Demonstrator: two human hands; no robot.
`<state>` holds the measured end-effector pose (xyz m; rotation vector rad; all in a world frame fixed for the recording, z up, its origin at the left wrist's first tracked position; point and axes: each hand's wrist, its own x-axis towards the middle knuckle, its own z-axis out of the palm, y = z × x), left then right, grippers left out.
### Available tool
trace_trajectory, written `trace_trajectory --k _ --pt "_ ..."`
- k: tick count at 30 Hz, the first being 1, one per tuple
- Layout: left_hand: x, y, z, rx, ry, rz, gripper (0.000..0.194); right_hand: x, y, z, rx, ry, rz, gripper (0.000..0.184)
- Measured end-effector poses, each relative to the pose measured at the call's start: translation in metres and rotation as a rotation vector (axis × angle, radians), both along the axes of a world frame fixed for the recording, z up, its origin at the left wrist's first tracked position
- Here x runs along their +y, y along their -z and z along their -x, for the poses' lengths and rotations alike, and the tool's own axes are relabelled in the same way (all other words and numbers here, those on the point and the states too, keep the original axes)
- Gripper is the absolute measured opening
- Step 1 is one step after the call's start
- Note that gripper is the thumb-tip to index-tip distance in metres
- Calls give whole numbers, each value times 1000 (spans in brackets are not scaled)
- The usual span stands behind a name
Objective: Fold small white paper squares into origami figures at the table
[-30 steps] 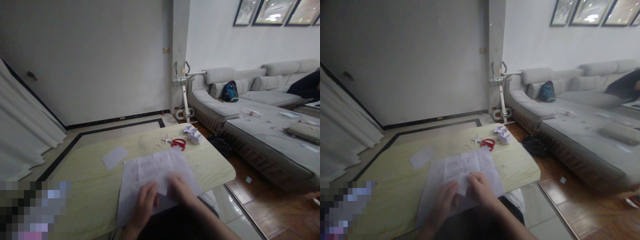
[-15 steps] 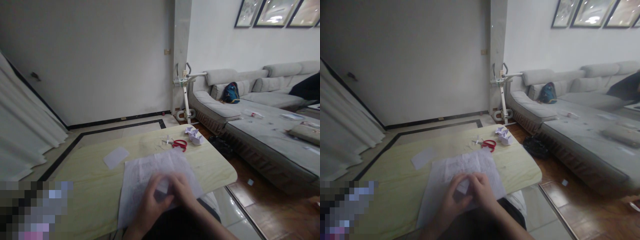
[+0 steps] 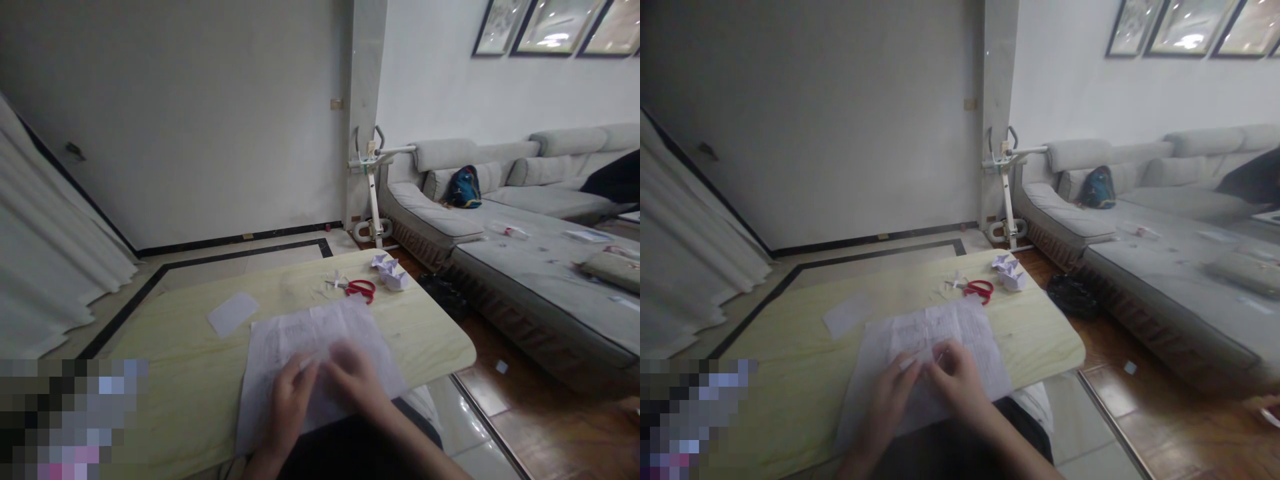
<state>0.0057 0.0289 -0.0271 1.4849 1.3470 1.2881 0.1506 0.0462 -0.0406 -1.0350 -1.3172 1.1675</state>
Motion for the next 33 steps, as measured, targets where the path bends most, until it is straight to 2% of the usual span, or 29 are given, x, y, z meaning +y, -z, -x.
trace_trajectory --k 4,9,14,21,27,33 --pt "1 1 -2 41 -29 37 25 -1 0 0 51 10 46 26" --pt "2 3 -3 44 17 -47 24 -3 -5 0 77 47 48 27" --pt "1 3 -5 81 42 54 24 -4 -11 0 34 93 34 25" --pt "0 2 -5 109 12 89 30 -6 -6 -7 187 -17 47 25" --pt "-3 -4 -5 61 74 94 29 -4 -2 -6 353 -78 151 25" --pt "-3 -3 -3 19 120 82 28 0 -4 -11 226 -110 103 34"
